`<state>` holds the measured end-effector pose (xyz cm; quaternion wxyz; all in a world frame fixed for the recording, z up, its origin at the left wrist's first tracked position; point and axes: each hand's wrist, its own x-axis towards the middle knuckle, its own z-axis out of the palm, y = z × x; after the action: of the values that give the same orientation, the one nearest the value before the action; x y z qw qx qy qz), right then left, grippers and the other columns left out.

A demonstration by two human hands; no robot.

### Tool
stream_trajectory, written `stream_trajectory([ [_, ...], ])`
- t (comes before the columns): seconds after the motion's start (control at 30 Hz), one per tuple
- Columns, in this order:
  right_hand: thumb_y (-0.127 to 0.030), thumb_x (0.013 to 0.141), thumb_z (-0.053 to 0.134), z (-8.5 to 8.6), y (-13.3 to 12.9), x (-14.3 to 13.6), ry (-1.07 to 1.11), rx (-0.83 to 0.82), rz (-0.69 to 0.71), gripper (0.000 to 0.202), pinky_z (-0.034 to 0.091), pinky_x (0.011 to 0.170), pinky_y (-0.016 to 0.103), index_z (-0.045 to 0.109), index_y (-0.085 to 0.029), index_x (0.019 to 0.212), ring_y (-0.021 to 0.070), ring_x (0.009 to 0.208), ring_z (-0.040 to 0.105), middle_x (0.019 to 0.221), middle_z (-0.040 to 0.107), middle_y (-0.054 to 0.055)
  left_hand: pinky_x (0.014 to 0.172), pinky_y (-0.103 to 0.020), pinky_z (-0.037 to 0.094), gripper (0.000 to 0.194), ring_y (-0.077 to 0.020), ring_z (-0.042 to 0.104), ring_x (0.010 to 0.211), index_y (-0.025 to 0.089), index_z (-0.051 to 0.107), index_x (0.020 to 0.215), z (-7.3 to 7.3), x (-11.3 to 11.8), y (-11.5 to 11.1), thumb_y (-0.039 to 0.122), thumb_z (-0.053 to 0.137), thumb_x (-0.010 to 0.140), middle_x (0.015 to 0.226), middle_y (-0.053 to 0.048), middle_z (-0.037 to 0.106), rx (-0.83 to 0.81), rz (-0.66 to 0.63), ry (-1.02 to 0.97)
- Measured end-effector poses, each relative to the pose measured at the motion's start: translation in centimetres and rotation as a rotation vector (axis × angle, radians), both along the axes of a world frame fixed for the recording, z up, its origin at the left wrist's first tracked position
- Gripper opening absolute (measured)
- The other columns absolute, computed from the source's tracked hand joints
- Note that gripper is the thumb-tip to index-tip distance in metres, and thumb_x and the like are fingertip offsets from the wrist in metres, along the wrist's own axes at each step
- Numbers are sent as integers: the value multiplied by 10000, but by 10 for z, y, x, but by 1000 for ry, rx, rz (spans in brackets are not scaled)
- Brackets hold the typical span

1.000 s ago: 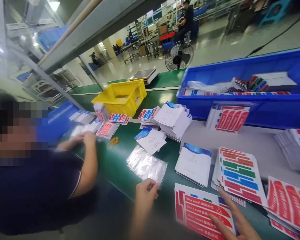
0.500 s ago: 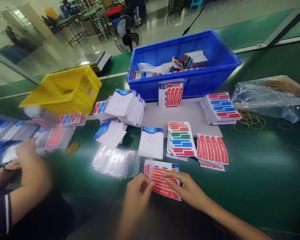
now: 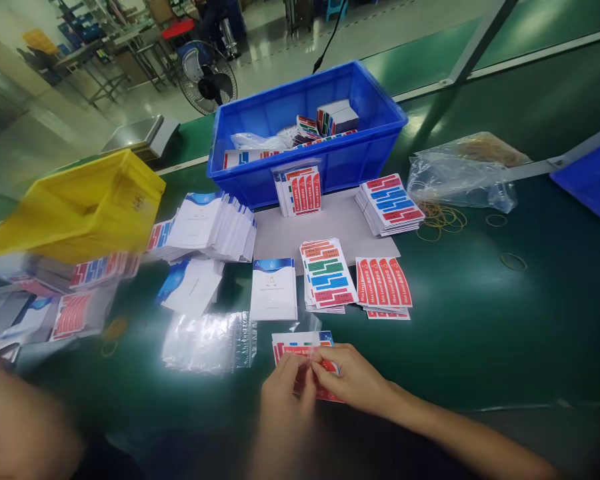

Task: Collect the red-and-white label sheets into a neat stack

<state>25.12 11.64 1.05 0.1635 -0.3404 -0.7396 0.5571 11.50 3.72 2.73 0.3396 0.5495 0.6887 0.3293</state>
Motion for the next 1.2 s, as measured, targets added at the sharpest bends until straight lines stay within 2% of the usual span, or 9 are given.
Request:
stream_trajectory([
  [0.1, -184, 848, 416, -2, -4, -1, -8, 68, 18, 238, 333, 574, 223, 476, -181, 617, 110, 555, 448, 573, 518, -28, 567, -217, 436, 185, -121, 591, 657, 230, 632, 900, -9, 0, -6, 201, 449, 897, 781, -3, 642, 57, -3, 90],
  [0.27, -171, 836, 408, -4, -9, -4, 8, 137, 25, 253, 268, 517, 234, 365, -191, 588, 102, 513, 356, 533, 419, -43, 532, -230, 393, 198, -119, 534, 566, 208, 596, 750, -18, 7, -12, 196, 462, 895, 641, 9, 562, 146, 79, 317],
  [0.4, -175, 840, 405, -7, -15, -6, 26, 137, -7, 271, 273, 504, 223, 369, -189, 572, 96, 493, 362, 515, 422, -41, 536, -223, 406, 172, -116, 530, 571, 197, 558, 735, -13, 4, -12, 183, 478, 887, 642, 9, 533, 257, 177, 476],
  [0.5, -134, 760, 457, -8, -17, -5, -3, 132, -5, 220, 291, 499, 213, 435, -182, 546, 96, 481, 417, 497, 478, -33, 488, -209, 387, 216, -96, 471, 490, 197, 480, 655, -5, -5, -13, 177, 509, 869, 582, 36, 463, 258, 227, 557],
  [0.6, -142, 746, 506, -2, -10, 1, -15, 116, -1, 149, 347, 558, 205, 558, -177, 611, 107, 540, 517, 577, 601, -18, 512, -205, 399, 190, -99, 486, 526, 195, 478, 669, 2, -7, -16, 140, 517, 847, 600, 29, 470, 259, 84, 564],
  [0.7, -182, 800, 492, 7, 0, 4, -14, 132, -38, 183, 366, 585, 213, 581, -174, 641, 114, 564, 533, 605, 616, -10, 544, -216, 410, 191, -120, 514, 600, 194, 463, 660, 7, 0, -18, 103, 492, 825, 646, 1, 501, 219, -58, 525],
  [1.0, -133, 790, 469, 5, -2, 1, -33, 127, 40, 210, 370, 568, 209, 549, -174, 601, 103, 534, 475, 554, 558, -30, 480, -180, 388, 229, -80, 459, 516, 194, 415, 641, 12, 6, -9, 125, 443, 858, 628, 21, 451, 135, -38, 296],
  [1.1, -144, 804, 468, 2, 2, 5, -32, 124, -2, 207, 377, 574, 221, 564, -171, 623, 113, 555, 497, 577, 571, -21, 499, -176, 416, 221, -83, 480, 542, 195, 427, 646, 16, -6, -15, 124, 446, 855, 640, 19, 465, 169, 84, 334],
  [1.2, -214, 867, 458, 2, 9, 18, -11, 91, -25, 229, 429, 627, 248, 629, -176, 719, 148, 632, 569, 669, 635, 12, 516, -202, 450, 234, -99, 523, 566, 200, 454, 622, 23, -25, -25, 193, 484, 854, 637, 14, 514, 177, 320, 395],
])
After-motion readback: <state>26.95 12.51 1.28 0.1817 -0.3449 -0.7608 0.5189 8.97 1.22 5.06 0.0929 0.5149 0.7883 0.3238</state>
